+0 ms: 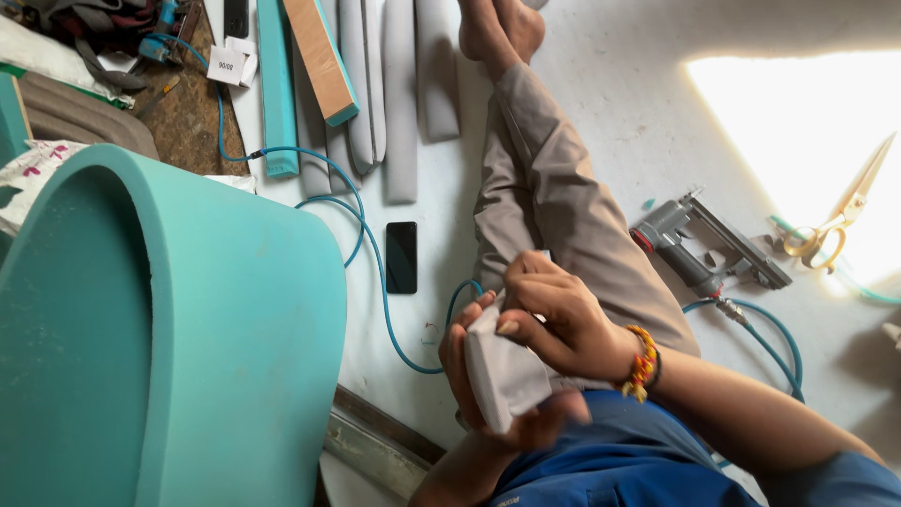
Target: The person wraps gray fabric around cylindrical foam pieces and secures the fabric using a pneumatic staple gun. They repeatedly pull the fabric taut, staple along the seam, and adjust the material to ensure a smooth finish.
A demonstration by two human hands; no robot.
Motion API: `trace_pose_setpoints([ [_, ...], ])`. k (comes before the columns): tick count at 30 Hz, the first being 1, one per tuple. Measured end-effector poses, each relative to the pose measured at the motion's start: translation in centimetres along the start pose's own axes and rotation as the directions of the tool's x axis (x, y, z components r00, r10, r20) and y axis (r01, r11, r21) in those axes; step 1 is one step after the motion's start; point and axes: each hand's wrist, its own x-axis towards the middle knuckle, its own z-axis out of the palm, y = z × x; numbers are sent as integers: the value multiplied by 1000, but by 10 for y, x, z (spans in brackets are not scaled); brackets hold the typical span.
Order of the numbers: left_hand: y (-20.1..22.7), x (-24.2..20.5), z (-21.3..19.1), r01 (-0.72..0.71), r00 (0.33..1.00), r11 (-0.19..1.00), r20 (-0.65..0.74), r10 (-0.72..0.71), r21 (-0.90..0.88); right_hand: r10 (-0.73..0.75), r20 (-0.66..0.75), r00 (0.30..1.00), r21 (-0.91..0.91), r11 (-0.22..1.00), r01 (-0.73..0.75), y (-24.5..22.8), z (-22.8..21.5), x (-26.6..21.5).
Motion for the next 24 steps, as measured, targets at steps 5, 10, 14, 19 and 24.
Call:
trace_pose_setpoints([
  [5,-59,24,-8,215,975,899,138,-174,-381,10,-153,988,59,998,-1,14,-5,13],
  [10,-152,74,-4,444,892,571,399,-212,-691,-7,-340,940,-177,983,-57,35,1,32],
  [14,-177,115,16,512,853,443,497,-161,-736,-151,-448,881,-353,935,-20,59,-1,61],
  [19,-130,107,18,400,911,505,270,-312,-765,-140,-424,895,-307,952,4,74,1,72],
  [24,-88,93,26,364,853,775,-150,-500,-517,-79,-348,934,-183,983,15,74,18,63],
])
